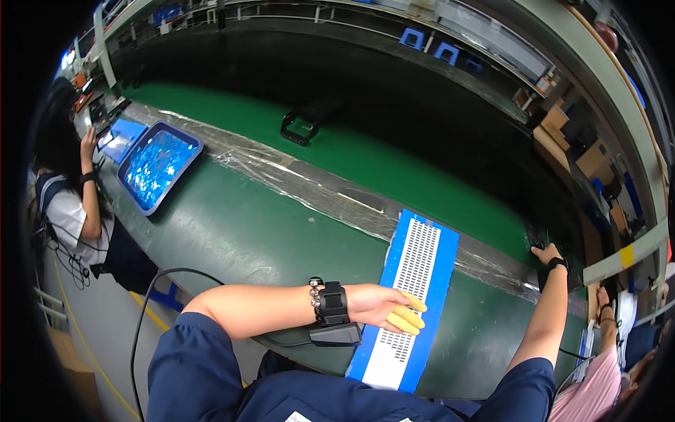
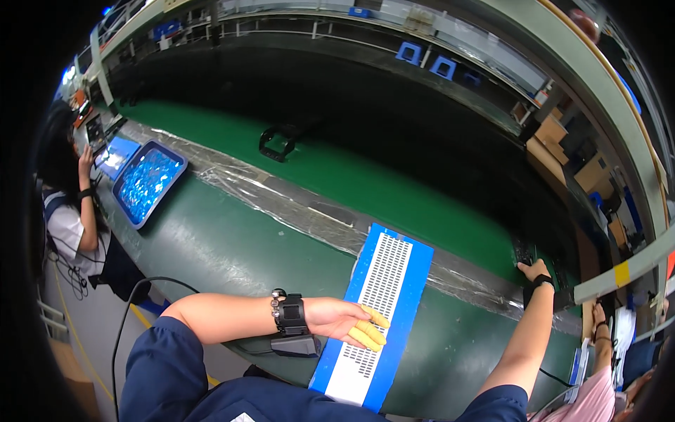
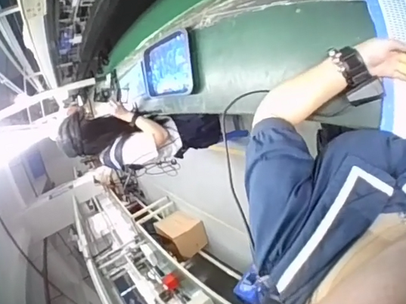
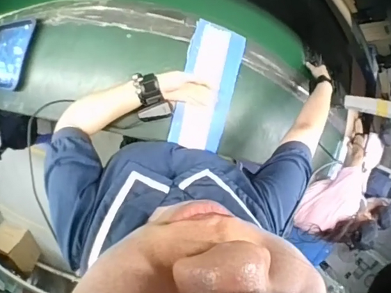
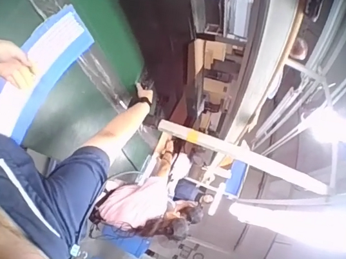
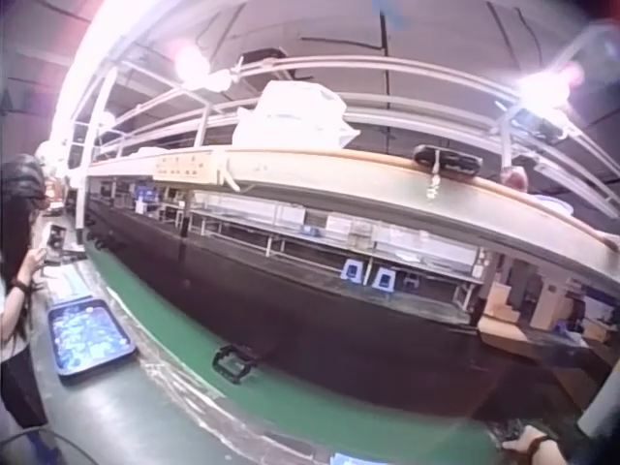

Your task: Assembling and inspecting electronic components within a plastic housing using tweezers and a pointed tool.

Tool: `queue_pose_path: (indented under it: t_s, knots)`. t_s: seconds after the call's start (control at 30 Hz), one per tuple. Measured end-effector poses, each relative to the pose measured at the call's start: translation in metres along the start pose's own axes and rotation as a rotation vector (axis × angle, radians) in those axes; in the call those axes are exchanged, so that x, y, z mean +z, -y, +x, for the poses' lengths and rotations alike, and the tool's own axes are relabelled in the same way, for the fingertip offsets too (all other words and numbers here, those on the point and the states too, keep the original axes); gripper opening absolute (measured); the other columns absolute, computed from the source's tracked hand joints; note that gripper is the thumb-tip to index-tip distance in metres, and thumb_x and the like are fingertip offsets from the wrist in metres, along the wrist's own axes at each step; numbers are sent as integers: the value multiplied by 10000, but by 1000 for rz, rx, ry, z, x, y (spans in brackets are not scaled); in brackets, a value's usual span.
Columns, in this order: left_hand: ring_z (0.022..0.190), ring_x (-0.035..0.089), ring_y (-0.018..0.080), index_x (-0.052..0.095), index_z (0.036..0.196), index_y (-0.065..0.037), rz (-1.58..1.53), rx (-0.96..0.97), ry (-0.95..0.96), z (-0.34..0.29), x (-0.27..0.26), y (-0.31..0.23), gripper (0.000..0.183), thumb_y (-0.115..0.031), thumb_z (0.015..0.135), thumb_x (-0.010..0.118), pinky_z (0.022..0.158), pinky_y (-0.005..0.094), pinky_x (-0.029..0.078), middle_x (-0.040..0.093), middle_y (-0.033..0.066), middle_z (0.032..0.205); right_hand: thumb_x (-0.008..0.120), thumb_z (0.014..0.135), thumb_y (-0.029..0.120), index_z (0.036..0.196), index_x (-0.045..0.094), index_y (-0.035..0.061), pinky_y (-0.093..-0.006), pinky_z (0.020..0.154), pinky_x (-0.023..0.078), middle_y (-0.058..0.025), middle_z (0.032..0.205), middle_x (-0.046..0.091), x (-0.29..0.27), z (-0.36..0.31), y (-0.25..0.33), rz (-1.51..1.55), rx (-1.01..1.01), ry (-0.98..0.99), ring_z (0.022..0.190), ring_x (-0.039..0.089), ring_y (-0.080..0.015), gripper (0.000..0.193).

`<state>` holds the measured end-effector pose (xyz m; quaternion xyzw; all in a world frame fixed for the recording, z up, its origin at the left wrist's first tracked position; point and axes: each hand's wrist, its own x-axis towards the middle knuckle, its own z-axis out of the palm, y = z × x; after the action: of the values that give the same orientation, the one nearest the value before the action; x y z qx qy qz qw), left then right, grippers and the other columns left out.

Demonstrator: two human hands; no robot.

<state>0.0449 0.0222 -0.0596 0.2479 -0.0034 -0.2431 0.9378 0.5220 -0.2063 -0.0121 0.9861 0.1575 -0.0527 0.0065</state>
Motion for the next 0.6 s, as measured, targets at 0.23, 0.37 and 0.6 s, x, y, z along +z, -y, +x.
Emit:
queue_pose_path:
  t_s: [0.23, 0.37, 0.6]
  knots:
    - [1039, 498, 246, 437, 1114, -66, 9, -20, -9, 4, 0, 6, 297, -211, 863, 373, 841, 323, 410, 508, 138, 1108, 724, 568, 375, 925, 489, -100, -356, 762, 424, -225, 909, 563, 28, 5, 6, 218, -134, -121, 862, 552, -317, 639]
    - [1052, 484, 265, 392, 1159, -47, 13, -11, 11, 3, 1, 9, 332, -196, 862, 373, 874, 344, 393, 487, 161, 1128, 733, 531, 252, 821, 472, -69, -368, 690, 432, -180, 847, 521, 4, -44, 44, 179, -324, -391, 757, 536, -318, 505]
    - [1066, 464, 315, 334, 1217, -7, -33, 34, 64, -5, 5, 0, 496, -241, 793, 440, 914, 398, 363, 462, 207, 1141, 715, 470, 121, 829, 423, -30, -355, 588, 411, -129, 832, 407, -56, -168, 101, 119, -777, -575, 674, 475, -306, 486]
